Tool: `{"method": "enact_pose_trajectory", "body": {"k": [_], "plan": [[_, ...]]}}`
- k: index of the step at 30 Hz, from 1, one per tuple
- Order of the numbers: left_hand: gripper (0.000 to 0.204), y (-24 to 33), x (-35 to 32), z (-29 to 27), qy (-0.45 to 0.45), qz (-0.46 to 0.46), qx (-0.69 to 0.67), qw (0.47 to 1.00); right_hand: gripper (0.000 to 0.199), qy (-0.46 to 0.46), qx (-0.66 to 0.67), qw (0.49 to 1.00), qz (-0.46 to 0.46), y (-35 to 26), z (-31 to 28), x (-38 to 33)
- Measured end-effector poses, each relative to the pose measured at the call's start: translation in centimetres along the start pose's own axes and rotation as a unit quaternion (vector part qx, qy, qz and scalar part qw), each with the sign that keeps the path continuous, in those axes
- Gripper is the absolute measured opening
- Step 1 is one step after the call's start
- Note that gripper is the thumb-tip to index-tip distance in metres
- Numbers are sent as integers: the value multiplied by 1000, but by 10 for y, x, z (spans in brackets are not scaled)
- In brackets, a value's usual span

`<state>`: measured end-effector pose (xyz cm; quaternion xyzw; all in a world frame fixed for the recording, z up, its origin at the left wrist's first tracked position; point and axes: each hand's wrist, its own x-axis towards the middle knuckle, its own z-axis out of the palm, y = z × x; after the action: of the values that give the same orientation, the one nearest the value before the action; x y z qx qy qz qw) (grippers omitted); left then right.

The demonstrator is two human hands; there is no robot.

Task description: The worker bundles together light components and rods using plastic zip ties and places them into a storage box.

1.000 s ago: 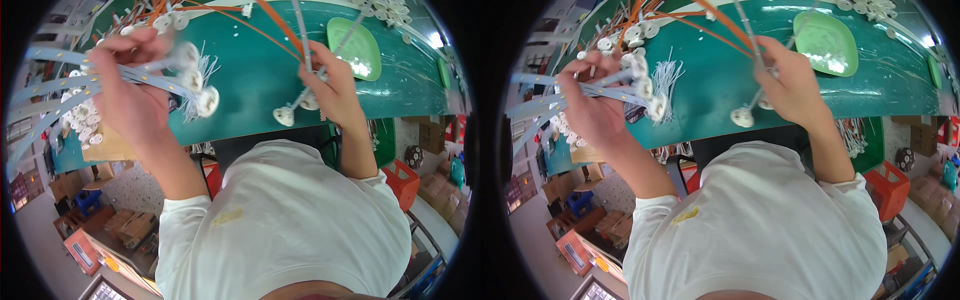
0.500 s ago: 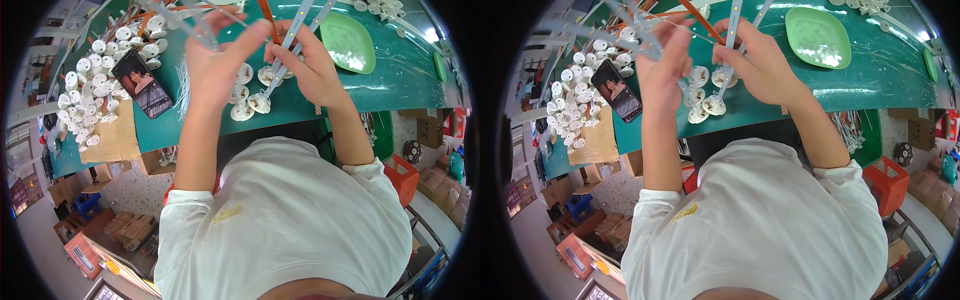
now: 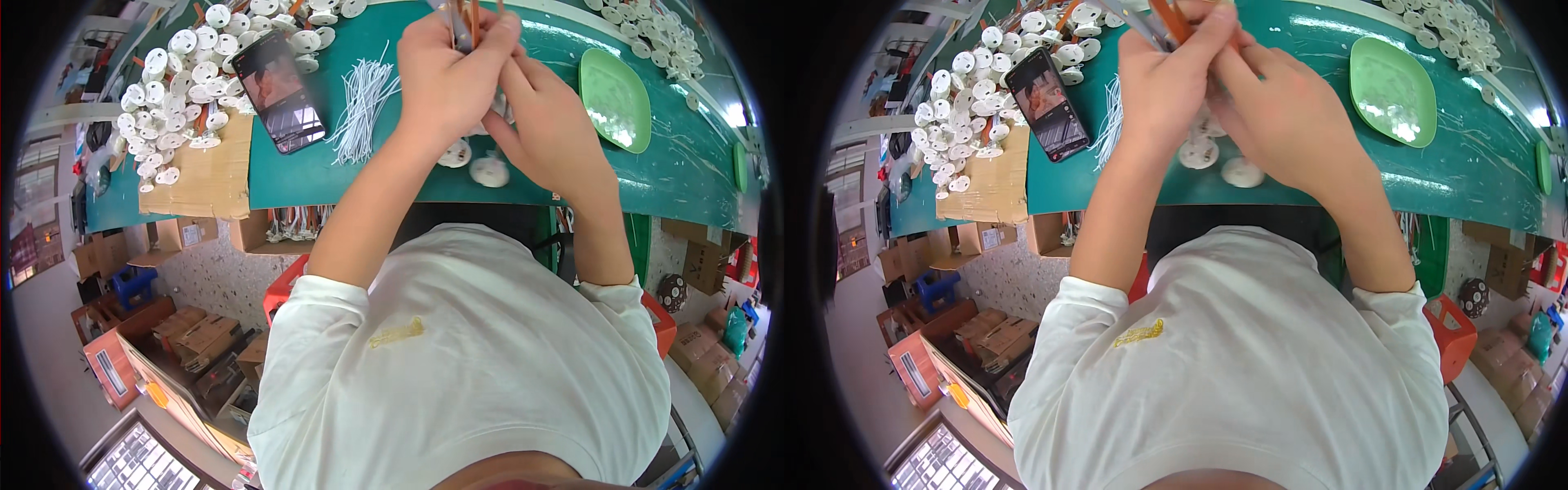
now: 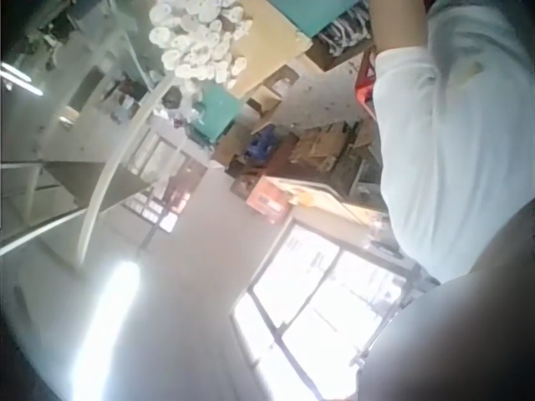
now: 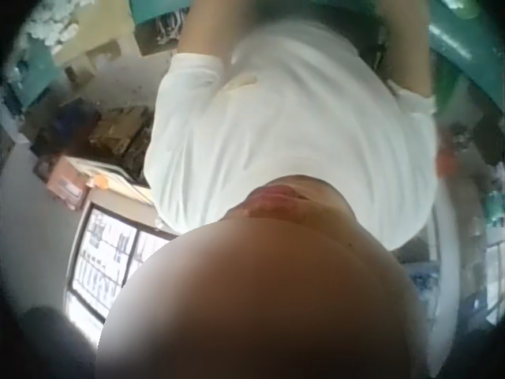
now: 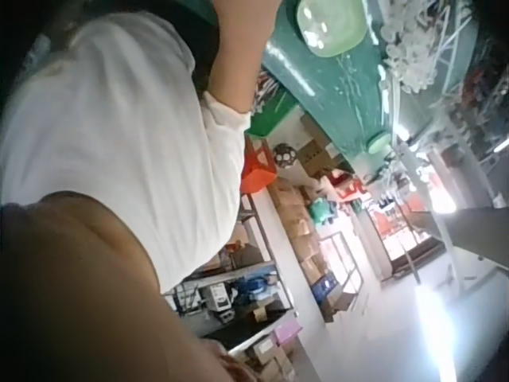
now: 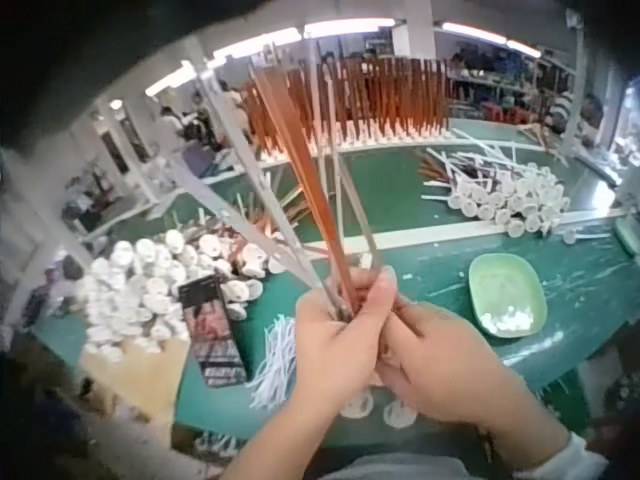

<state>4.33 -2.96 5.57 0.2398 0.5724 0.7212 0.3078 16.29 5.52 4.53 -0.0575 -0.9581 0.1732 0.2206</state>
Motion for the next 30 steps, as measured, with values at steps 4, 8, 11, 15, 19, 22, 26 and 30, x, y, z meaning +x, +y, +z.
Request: {"method": "enact_pose_trajectory", "body": {"k": [4, 8, 11, 15, 19, 22, 26, 30], "plan": [[16, 0, -7, -11, 54, 101, -100, 988, 63, 78, 10, 994, -82, 5, -6, 1], [12, 5, -10, -8, 43, 161, -56, 984, 58, 152, 119, 980, -41, 4, -2, 2], [13, 6, -7, -7, -5, 143, 12, 990, 54, 129, 160, 977, 54, 5, 4, -1], [17, 8, -5, -7, -17, 111, 37, 993, 51, 68, 127, 989, 44, 12, 9, -8], [19, 16, -8, -2, 9, 160, 79, 984, 49, 50, 153, 986, 48, 11, 7, -12], [17, 28, -10, 2, 11, 142, 37, 989, 60, 66, 168, 983, 33, 11, 10, -14], [18, 41, -13, 9, 22, 179, 48, 982, 68, 87, 179, 979, 40, 10, 12, -14], [19, 50, -14, 14, 6, 207, 10, 978, 80, 119, 211, 970, 5, 0, 4, -9]]}}
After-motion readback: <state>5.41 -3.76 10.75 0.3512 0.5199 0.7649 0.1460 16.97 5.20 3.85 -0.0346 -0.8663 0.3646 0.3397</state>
